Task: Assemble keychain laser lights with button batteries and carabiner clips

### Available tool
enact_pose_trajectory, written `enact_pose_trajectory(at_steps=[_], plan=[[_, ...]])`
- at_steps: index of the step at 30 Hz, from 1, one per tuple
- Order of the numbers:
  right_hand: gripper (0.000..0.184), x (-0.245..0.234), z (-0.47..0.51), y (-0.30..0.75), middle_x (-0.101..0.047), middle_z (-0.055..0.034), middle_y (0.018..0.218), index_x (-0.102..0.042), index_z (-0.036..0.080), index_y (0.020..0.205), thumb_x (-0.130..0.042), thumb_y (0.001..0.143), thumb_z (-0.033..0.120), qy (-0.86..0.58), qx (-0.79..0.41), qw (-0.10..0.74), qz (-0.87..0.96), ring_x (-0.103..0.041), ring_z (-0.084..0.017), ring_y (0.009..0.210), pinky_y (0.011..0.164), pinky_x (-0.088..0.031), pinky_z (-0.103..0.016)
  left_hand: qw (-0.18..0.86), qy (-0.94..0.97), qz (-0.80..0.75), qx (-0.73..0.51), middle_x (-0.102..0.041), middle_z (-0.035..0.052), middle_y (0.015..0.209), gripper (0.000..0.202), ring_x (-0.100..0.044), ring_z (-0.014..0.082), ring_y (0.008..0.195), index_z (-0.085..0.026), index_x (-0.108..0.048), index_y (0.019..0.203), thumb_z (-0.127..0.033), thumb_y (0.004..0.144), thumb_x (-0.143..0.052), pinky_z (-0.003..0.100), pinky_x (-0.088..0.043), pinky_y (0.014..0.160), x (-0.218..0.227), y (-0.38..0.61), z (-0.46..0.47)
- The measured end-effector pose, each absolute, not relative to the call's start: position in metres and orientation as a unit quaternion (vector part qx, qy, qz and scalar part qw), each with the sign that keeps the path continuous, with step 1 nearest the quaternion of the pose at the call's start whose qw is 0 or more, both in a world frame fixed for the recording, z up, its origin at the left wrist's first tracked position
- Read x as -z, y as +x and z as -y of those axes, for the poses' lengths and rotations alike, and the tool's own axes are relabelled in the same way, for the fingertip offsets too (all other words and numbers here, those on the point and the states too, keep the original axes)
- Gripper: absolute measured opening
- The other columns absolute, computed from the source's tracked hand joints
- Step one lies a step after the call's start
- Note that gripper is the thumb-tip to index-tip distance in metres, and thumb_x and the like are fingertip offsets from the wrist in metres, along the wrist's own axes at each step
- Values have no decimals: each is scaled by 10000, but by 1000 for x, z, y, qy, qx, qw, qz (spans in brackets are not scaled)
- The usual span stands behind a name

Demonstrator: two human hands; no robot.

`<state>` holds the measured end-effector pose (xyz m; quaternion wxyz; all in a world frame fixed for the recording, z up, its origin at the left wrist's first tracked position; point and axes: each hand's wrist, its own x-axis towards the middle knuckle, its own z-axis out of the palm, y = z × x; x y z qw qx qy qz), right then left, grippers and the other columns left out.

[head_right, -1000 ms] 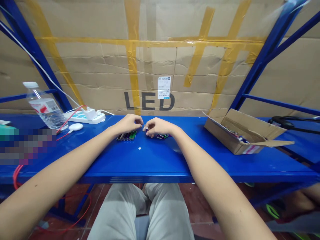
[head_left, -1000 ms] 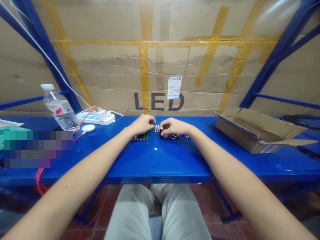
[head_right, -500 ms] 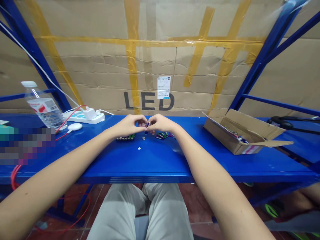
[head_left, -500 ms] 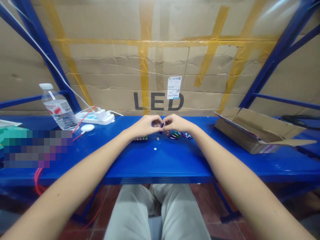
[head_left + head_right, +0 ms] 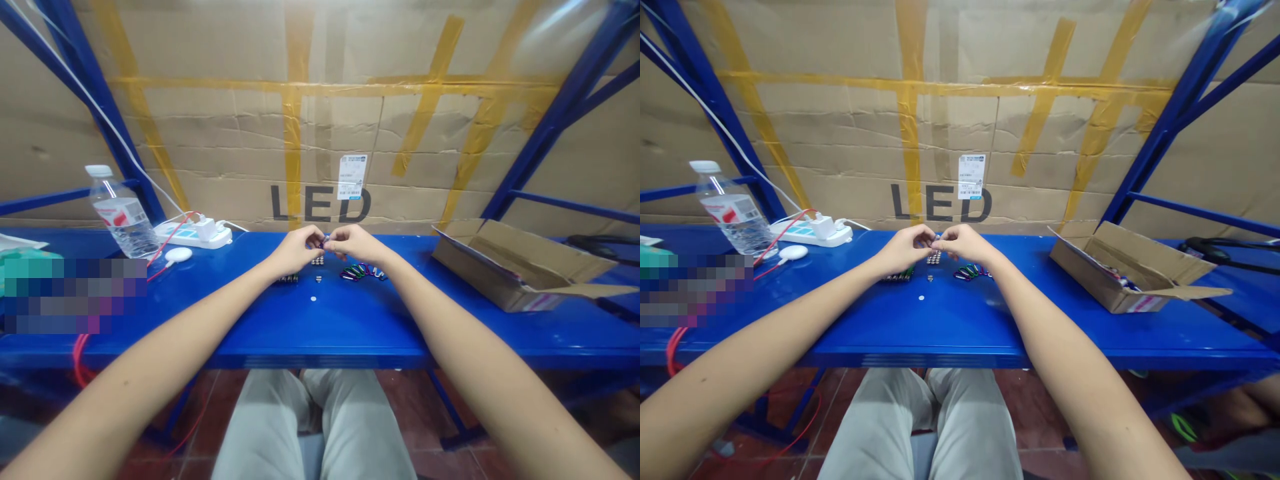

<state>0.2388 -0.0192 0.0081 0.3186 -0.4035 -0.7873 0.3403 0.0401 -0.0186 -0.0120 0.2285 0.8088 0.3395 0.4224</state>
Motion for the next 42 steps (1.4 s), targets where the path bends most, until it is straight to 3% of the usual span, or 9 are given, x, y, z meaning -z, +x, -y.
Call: enact_pose_trajectory(at_steps=[3, 6, 12, 16, 21, 24, 30, 35, 42], plan=[[283, -9, 21, 240, -650, -26, 686, -678, 139, 807, -708, 764, 417, -421, -280, 289, 813, -549, -131, 617, 598, -423, -272, 253, 760, -364, -475, -665, 16, 809, 183, -618, 136, 757, -149, -616, 875, -85, 720, -689, 283, -498, 726, 9, 34, 10], [192, -7, 26, 235, -706, -47, 790, -697, 154, 808, -709, 771, 341, -413, -246, 197, 855, -601, -158, 708, 644, -434, -271, 332, 688, -385, -519, -655, 23, 758, 170, -627, 139, 694, -140, -587, 861, -49, 733, -653, 288, -530, 658, 5, 29, 4], [62, 4, 35, 215, -720, -40, 792, -713, 167, 801, -690, 786, 222, -372, -204, 89, 901, -610, -154, 704, 637, -421, -255, 461, 568, -394, -556, -636, 47, 799, 96, -662, 156, 712, -126, -589, 906, -69, 843, -544, 294, -567, 586, -3, 30, 9], [70, 2, 32, 218, -708, -32, 742, -711, 160, 779, -644, 793, 176, -372, -204, 156, 892, -611, -150, 682, 642, -434, -258, 496, 552, -390, -546, -607, 31, 785, 112, -670, 156, 711, -134, -599, 945, -92, 875, -523, 293, -572, 583, -3, 30, 10], [129, -9, 24, 231, -654, -30, 619, -678, 144, 779, -599, 821, 236, -397, -211, 415, 791, -581, -143, 576, 582, -447, -272, 431, 650, -391, -490, -653, 60, 860, 155, -620, 111, 653, -128, -653, 1016, -131, 878, -584, 214, -456, 514, 3, 29, 9], [163, -12, 22, 233, -645, -30, 610, -675, 135, 827, -614, 816, 286, -384, -235, 495, 744, -531, -124, 504, 503, -415, -264, 404, 706, -380, -440, -677, 52, 855, 188, -571, 91, 608, -142, -661, 1043, -183, 862, -631, 207, -400, 507, 5, 31, 13], [163, -5, 21, 228, -626, -17, 586, -686, 143, 814, -648, 785, 299, -378, -263, 471, 753, -527, -125, 495, 493, -427, -267, 371, 758, -357, -401, -637, 2, 726, 178, -476, 92, 556, -149, -657, 998, -255, 859, -624, 234, -372, 539, 5, 37, 21], [117, 0, 18, 228, -643, -22, 627, -663, 155, 797, -618, 807, 263, -379, -235, 435, 782, -580, -145, 566, 551, -451, -273, 300, 784, -368, -401, -636, 7, 742, 146, -526, 130, 662, -146, -663, 917, -270, 857, -613, 266, -415, 646, 4, 37, 22], [150, 3, 15, 233, -657, -21, 654, -627, 167, 755, -541, 870, 208, -377, -160, 372, 833, -606, -144, 614, 652, -459, -272, 176, 830, -402, -343, -585, 17, 676, 357, -543, 168, 683, -177, -550, 694, -320, 975, -383, 297, -401, 671, 5, 34, 19]])
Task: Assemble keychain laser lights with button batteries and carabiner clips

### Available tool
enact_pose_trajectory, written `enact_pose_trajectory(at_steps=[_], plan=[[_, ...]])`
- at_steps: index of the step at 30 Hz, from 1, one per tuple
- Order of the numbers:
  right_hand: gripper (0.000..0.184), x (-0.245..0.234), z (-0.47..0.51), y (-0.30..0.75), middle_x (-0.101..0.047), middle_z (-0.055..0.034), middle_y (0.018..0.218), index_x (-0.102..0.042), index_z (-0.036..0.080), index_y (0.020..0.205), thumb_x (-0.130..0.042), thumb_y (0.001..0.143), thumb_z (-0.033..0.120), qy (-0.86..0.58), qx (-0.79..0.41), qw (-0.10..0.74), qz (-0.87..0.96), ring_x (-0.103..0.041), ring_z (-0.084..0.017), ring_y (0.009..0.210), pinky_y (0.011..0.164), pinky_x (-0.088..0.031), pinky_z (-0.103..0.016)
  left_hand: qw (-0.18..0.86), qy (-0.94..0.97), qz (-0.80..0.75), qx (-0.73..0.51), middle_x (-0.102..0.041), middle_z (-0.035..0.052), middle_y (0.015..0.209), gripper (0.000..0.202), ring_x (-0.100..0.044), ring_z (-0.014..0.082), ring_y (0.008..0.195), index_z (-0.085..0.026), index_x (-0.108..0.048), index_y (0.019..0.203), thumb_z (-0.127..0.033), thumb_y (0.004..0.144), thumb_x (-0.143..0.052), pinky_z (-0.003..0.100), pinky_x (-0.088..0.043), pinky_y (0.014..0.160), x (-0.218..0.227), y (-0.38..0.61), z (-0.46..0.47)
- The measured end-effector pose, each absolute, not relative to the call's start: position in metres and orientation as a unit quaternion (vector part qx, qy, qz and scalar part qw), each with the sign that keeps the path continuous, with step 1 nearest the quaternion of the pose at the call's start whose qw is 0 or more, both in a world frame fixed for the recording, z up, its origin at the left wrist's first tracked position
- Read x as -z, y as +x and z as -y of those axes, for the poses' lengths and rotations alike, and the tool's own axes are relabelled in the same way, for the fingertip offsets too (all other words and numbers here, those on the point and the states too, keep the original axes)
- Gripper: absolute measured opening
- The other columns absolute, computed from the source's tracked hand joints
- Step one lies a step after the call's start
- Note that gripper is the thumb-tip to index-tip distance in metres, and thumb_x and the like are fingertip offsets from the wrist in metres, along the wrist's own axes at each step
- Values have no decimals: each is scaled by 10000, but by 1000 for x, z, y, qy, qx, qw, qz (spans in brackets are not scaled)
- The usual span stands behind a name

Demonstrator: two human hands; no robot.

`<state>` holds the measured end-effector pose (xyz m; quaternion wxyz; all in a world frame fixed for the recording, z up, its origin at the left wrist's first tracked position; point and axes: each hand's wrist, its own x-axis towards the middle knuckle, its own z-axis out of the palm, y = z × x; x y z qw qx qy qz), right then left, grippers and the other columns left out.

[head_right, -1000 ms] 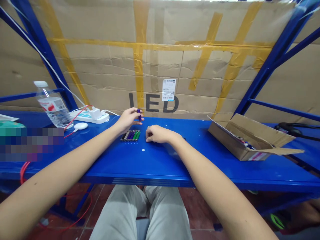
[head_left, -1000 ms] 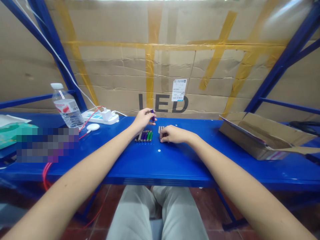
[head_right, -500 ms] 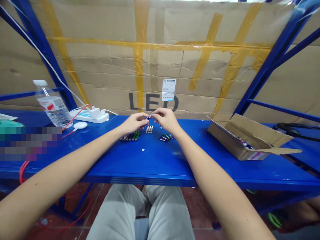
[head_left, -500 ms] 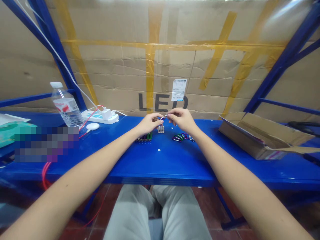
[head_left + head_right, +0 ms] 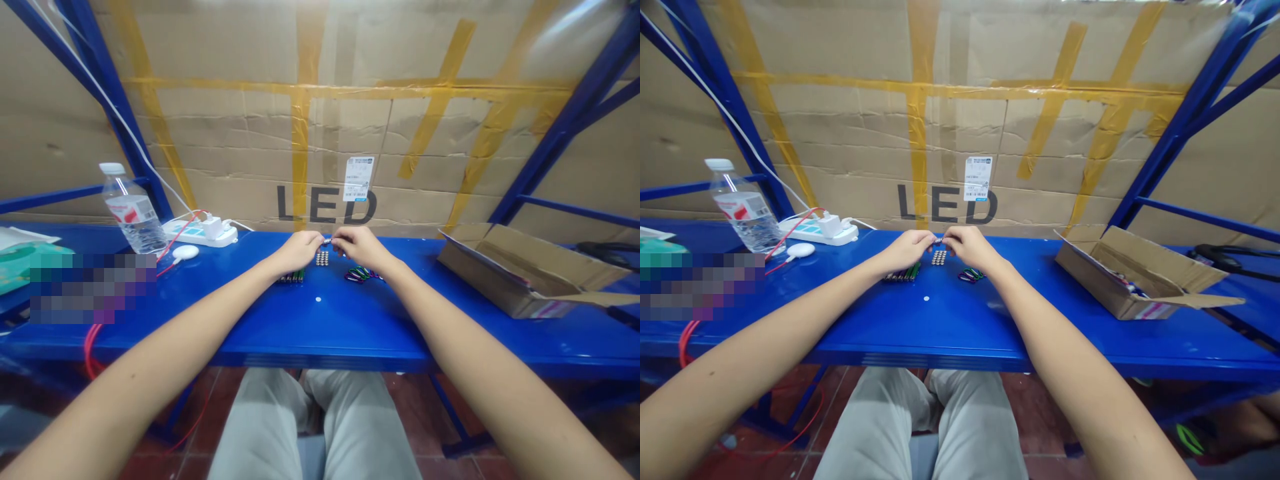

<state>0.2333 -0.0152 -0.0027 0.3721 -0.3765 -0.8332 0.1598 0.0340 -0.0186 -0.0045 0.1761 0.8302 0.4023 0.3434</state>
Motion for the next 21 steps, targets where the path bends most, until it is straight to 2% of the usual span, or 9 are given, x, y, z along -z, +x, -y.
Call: enact_pose_trajectory(at_steps=[6, 10, 15, 18, 21], plan=[[228, 1, 19, 235, -642, -23, 638, -607, 166, 739, -481, 921, 222, -368, -128, 295, 873, -579, -140, 606, 640, -417, -261, 156, 845, -369, -354, -678, 46, 873, 128, -615, 202, 832, -187, -594, 893, -291, 918, -523, 319, -446, 754, 11, 33, 19], [240, -1, 22, 236, -606, -7, 605, -558, 175, 692, -479, 914, 219, -362, -114, 287, 880, -538, -131, 581, 628, -392, -256, 110, 864, -341, -355, -669, 45, 889, 46, -623, 201, 840, -195, -565, 931, -222, 899, -546, 307, -450, 741, 10, 33, 24], [248, -3, 23, 236, -593, -8, 600, -554, 173, 677, -495, 911, 228, -355, -108, 293, 881, -522, -131, 598, 629, -371, -257, 74, 865, -363, -339, -693, 72, 923, 170, -639, 223, 860, -191, -601, 986, -272, 973, -451, 327, -450, 756, 7, 34, 25], [243, -3, 23, 235, -598, -12, 605, -560, 170, 670, -501, 902, 212, -356, -100, 298, 880, -519, -131, 611, 647, -372, -262, 47, 872, -380, -306, -700, 81, 882, 283, -637, 223, 816, -190, -635, 918, -263, 1002, -375, 332, -442, 752, 8, 35, 22], [243, -3, 23, 236, -597, -9, 594, -567, 168, 667, -507, 898, 215, -362, -120, 297, 875, -524, -131, 605, 649, -382, -262, 36, 876, -381, -293, -705, 79, 855, 268, -633, 221, 794, -192, -644, 858, -248, 986, -416, 327, -427, 737, 8, 35, 21]])
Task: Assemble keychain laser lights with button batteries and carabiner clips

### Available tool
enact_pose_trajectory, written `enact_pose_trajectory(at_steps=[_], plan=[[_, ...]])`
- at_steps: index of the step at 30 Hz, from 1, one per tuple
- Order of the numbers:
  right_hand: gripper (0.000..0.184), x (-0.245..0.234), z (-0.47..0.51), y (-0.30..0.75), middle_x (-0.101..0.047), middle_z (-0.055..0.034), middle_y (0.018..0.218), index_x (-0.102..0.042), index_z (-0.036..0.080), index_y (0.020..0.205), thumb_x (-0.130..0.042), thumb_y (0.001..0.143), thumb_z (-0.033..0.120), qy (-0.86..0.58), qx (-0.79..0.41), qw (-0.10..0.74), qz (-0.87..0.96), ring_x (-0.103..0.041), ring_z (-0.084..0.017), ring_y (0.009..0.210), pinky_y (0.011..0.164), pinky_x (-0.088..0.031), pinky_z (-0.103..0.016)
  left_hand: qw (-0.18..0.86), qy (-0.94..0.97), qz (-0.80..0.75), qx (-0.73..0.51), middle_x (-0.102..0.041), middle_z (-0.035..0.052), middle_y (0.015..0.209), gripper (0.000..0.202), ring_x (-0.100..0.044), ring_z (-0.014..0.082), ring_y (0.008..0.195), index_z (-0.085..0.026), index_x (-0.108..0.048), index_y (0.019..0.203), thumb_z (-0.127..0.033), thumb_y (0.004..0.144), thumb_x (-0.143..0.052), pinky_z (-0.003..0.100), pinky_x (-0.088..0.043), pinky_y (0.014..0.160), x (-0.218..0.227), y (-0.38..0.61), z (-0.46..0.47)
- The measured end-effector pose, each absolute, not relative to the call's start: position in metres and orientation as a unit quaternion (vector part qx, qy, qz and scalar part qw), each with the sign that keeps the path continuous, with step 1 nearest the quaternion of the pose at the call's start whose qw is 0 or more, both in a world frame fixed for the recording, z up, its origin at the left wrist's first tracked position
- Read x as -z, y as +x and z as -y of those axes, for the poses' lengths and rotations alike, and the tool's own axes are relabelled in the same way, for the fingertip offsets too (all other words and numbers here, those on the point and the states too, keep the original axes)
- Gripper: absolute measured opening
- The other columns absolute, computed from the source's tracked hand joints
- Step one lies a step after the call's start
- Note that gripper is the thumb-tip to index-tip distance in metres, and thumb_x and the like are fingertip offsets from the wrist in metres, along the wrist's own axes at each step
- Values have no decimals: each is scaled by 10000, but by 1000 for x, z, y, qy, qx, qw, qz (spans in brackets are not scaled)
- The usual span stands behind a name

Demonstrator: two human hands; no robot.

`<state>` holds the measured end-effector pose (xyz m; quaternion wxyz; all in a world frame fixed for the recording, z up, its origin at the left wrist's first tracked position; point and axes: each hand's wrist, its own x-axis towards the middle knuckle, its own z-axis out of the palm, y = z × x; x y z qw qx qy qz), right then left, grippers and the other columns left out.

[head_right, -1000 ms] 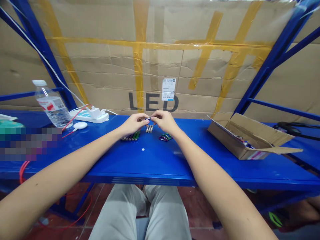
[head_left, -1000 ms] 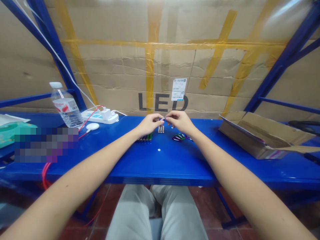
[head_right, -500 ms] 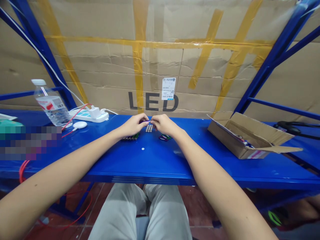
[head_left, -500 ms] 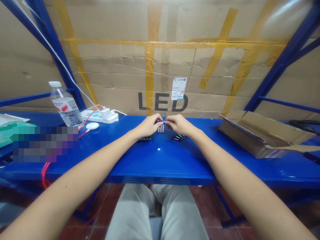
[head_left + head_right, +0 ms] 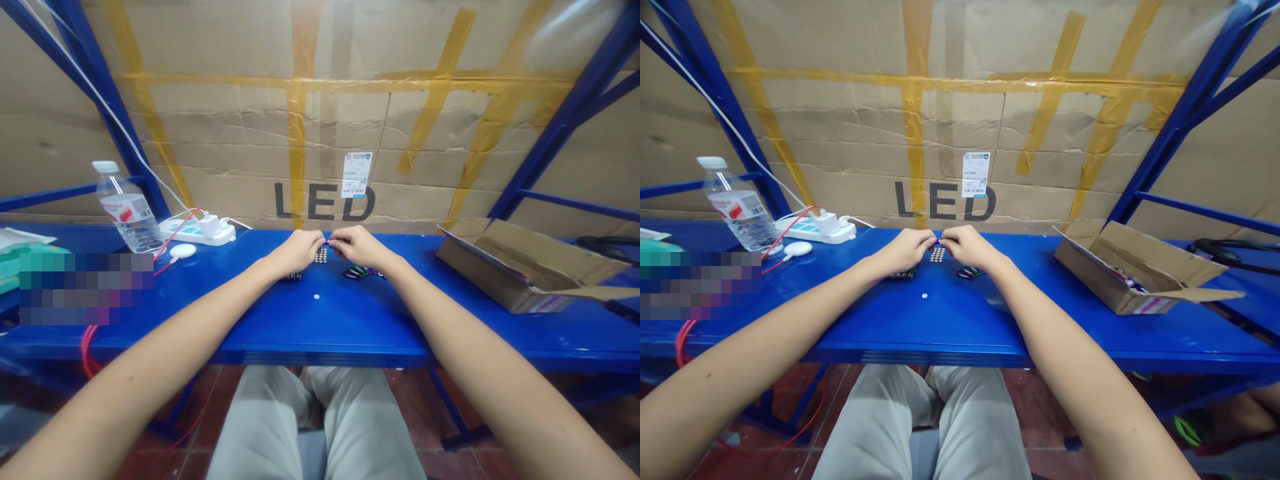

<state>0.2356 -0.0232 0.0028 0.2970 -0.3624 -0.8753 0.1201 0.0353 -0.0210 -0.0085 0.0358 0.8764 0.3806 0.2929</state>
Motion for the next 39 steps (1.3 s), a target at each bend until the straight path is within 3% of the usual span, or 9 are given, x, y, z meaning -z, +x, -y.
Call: enact_pose_trajectory(at_steps=[7, 14, 23, 31, 39], plan=[[249, -2, 22, 237, -584, 5, 550, -576, 170, 674, -526, 894, 275, -371, -190, 289, 862, -538, -125, 544, 594, -396, -253, 61, 879, -343, -324, -657, 39, 809, 57, -608, 202, 747, -207, -558, 906, -263, 919, -561, 299, -397, 666, 6, 33, 29], [289, -5, 24, 239, -580, 3, 533, -571, 170, 647, -555, 884, 333, -372, -202, 299, 855, -540, -125, 524, 574, -403, -256, 72, 873, -353, -328, -633, 38, 800, 104, -594, 195, 746, -211, -530, 916, -226, 962, -438, 299, -392, 659, 3, 36, 33], [283, -8, 26, 240, -582, 2, 540, -564, 171, 646, -595, 860, 353, -363, -313, 299, 825, -545, -121, 471, 493, -432, -254, 80, 868, -305, -384, -687, 30, 847, 34, -621, 174, 792, -191, -586, 840, -173, 867, -576, 282, -425, 724, 3, 36, 33], [268, -7, 26, 239, -578, 6, 535, -574, 168, 641, -612, 850, 331, -373, -300, 308, 822, -529, -115, 469, 482, -419, -251, 82, 866, -351, -346, -677, 53, 888, 140, -626, 203, 817, -200, -575, 980, -216, 958, -438, 318, -438, 731, 3, 37, 33], [267, -7, 26, 239, -576, 3, 525, -580, 162, 642, -633, 834, 339, -366, -329, 316, 811, -530, -113, 454, 468, -422, -247, 132, 854, -311, -396, -701, 29, 924, 93, -636, 169, 854, -190, -615, 933, -155, 857, -574, 284, -469, 781, 1, 38, 35]])
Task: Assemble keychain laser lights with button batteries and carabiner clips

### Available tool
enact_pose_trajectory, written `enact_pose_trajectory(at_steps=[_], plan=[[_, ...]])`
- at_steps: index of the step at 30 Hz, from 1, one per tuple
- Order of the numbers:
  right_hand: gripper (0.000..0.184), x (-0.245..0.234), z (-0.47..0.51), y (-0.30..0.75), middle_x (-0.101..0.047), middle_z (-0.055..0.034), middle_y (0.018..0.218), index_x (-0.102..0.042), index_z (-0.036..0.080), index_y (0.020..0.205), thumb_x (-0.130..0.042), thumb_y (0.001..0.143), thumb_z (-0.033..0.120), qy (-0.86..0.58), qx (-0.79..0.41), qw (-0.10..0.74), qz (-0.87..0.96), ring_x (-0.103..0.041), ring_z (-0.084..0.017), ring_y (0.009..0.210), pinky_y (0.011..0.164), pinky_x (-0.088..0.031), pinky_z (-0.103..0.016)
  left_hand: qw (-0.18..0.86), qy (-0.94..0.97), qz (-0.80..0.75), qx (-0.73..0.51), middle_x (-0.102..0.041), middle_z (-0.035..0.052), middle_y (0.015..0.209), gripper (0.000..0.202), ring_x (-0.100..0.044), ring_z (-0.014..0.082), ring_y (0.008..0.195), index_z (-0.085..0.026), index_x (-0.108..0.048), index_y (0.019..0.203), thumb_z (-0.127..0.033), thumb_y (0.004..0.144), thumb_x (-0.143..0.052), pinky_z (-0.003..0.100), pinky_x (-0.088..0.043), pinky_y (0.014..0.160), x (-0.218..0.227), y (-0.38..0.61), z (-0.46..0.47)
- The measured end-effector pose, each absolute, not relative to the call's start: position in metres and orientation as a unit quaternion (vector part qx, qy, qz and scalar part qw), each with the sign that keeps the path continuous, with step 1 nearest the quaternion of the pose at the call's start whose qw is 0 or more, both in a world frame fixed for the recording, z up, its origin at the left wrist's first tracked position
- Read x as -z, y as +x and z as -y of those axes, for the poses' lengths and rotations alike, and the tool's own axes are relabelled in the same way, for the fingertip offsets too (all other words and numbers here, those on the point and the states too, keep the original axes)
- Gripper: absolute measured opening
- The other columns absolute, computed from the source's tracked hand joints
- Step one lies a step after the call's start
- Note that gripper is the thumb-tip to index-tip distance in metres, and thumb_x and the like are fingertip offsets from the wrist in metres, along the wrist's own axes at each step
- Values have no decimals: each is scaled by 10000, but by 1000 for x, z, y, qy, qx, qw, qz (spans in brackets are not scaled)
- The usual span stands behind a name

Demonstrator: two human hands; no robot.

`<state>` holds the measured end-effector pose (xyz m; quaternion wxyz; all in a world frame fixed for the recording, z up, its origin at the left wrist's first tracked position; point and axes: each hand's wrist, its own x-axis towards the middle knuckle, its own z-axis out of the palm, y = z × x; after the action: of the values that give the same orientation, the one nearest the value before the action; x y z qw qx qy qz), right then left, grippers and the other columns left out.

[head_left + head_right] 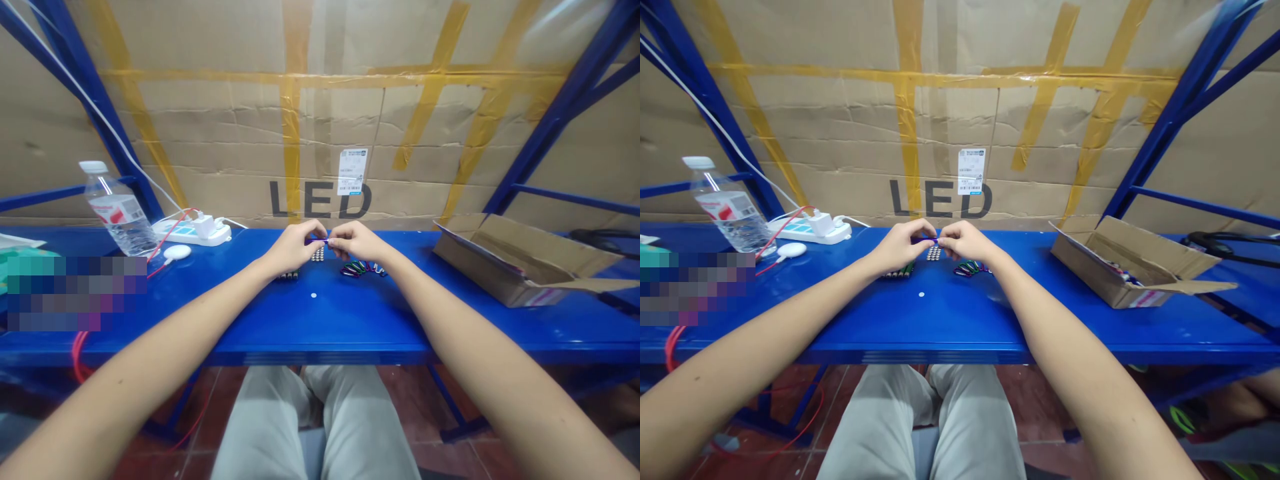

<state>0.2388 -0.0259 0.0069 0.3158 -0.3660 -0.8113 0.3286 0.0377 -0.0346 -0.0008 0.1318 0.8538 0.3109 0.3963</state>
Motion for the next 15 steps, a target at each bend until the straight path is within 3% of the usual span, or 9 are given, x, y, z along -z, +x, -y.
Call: enact_pose_trajectory(at_steps=[7, 15], plan=[[271, -9, 25, 242, -593, -3, 554, -588, 160, 665, -628, 851, 352, -340, -341, 324, 815, -539, -108, 467, 466, -436, -239, 112, 859, -328, -376, -687, 46, 896, 66, -622, 183, 819, -189, -581, 945, -226, 905, -544, 303, -453, 744, 6, 39, 33], [272, -12, 26, 243, -592, -3, 524, -588, 149, 653, -658, 837, 337, -346, -344, 318, 813, -531, -103, 442, 446, -425, -225, 146, 858, -331, -364, -692, 39, 838, 208, -632, 186, 796, -178, -616, 928, -253, 962, -425, 316, -463, 755, 5, 39, 33]])
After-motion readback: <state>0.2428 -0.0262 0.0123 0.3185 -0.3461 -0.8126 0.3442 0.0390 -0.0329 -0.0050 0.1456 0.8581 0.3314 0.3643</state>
